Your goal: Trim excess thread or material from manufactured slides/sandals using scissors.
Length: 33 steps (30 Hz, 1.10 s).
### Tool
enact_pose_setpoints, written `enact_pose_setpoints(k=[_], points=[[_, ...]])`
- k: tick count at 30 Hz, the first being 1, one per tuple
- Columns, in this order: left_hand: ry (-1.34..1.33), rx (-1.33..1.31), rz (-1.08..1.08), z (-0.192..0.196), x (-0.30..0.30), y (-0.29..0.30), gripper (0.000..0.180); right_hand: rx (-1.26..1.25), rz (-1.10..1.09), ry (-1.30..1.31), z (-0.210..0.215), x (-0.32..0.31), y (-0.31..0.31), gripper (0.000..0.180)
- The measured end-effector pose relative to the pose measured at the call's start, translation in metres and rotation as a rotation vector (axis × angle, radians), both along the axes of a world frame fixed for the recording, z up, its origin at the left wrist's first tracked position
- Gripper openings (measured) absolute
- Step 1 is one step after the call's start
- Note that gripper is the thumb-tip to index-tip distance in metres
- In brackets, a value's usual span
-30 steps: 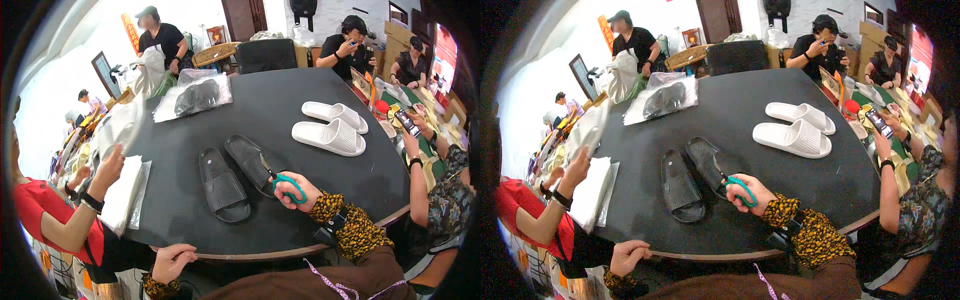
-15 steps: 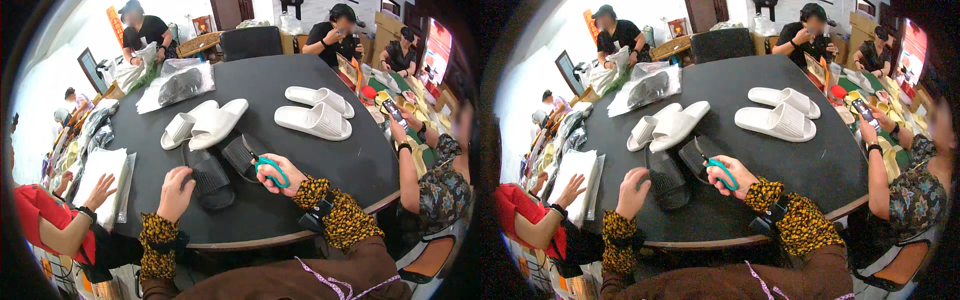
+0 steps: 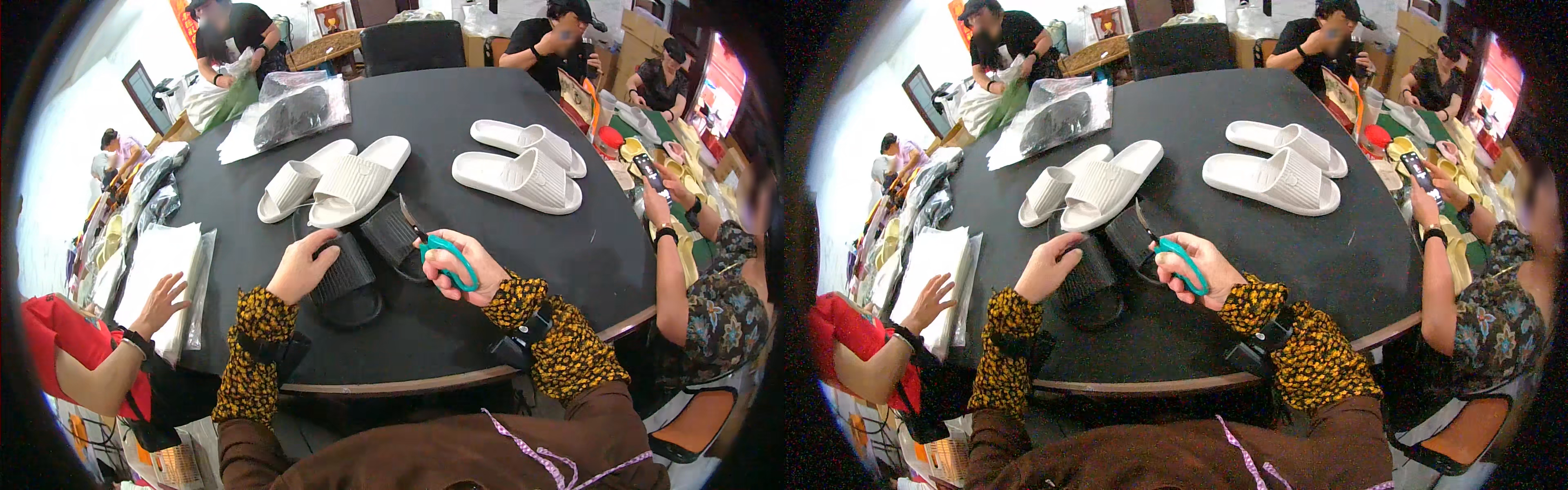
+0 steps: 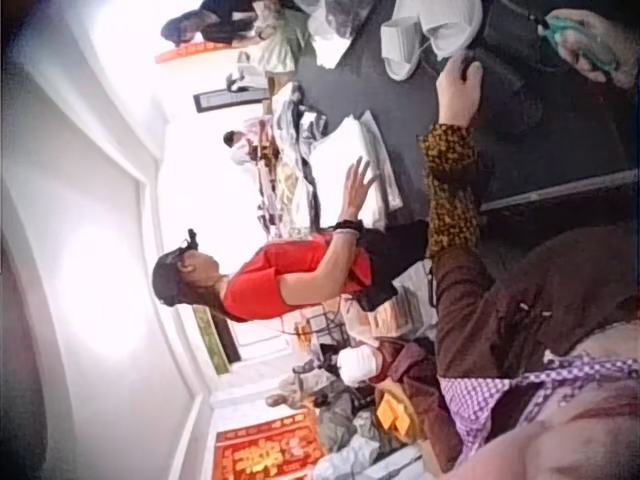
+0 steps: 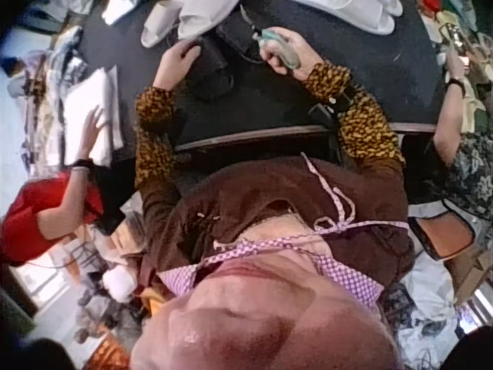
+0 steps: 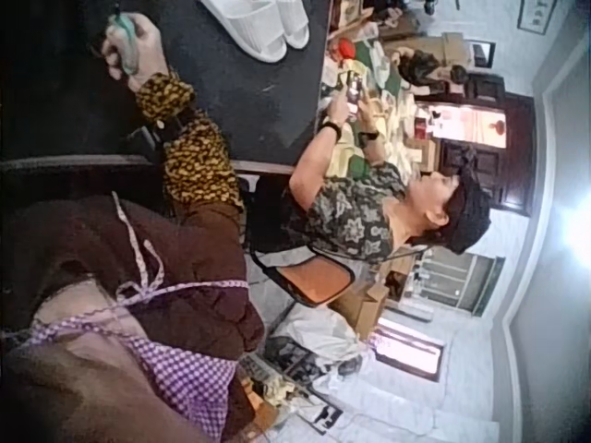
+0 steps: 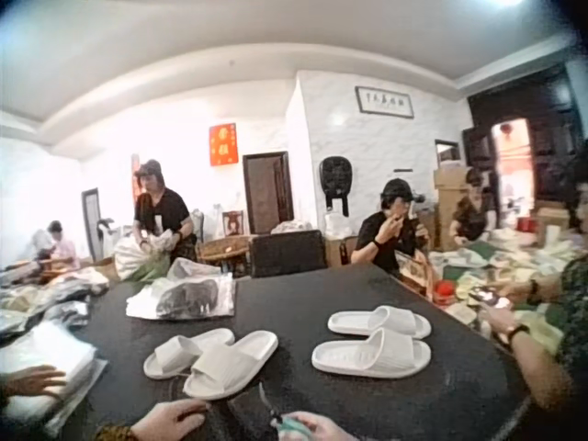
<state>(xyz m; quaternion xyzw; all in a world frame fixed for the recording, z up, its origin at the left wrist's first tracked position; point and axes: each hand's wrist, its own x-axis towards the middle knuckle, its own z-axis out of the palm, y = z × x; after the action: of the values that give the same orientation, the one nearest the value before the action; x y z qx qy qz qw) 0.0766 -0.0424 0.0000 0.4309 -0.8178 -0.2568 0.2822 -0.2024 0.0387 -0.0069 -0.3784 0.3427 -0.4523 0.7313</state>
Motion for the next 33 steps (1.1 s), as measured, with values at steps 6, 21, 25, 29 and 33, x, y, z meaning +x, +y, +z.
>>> enact_pose_setpoints(k=[6, 21, 25, 29, 33], points=[[-0.037, 0.146, -0.052, 0.009, -0.026, -0.014, 0.032, -0.016, -0.015, -0.002, -0.003, -0.001, -0.001, 0.027], [0.165, 0.387, -0.024, -0.009, -0.080, -0.048, 0.035, -0.062, -0.107, -0.008, 0.004, -0.006, -0.003, 0.029], [0.197, 0.627, -0.342, 0.000, -0.082, -0.055, 0.033, -0.074, -0.115, -0.025, 0.002, -0.008, -0.002, 0.031], [-0.010, 0.504, -0.346, 0.001, -0.079, -0.062, 0.028, -0.139, -0.169, -0.043, 0.005, -0.009, -0.001, 0.033], [0.251, 0.795, -0.311, 0.004, -0.091, -0.036, 0.025, -0.254, -0.350, -0.134, 0.017, -0.024, -0.003, 0.033]])
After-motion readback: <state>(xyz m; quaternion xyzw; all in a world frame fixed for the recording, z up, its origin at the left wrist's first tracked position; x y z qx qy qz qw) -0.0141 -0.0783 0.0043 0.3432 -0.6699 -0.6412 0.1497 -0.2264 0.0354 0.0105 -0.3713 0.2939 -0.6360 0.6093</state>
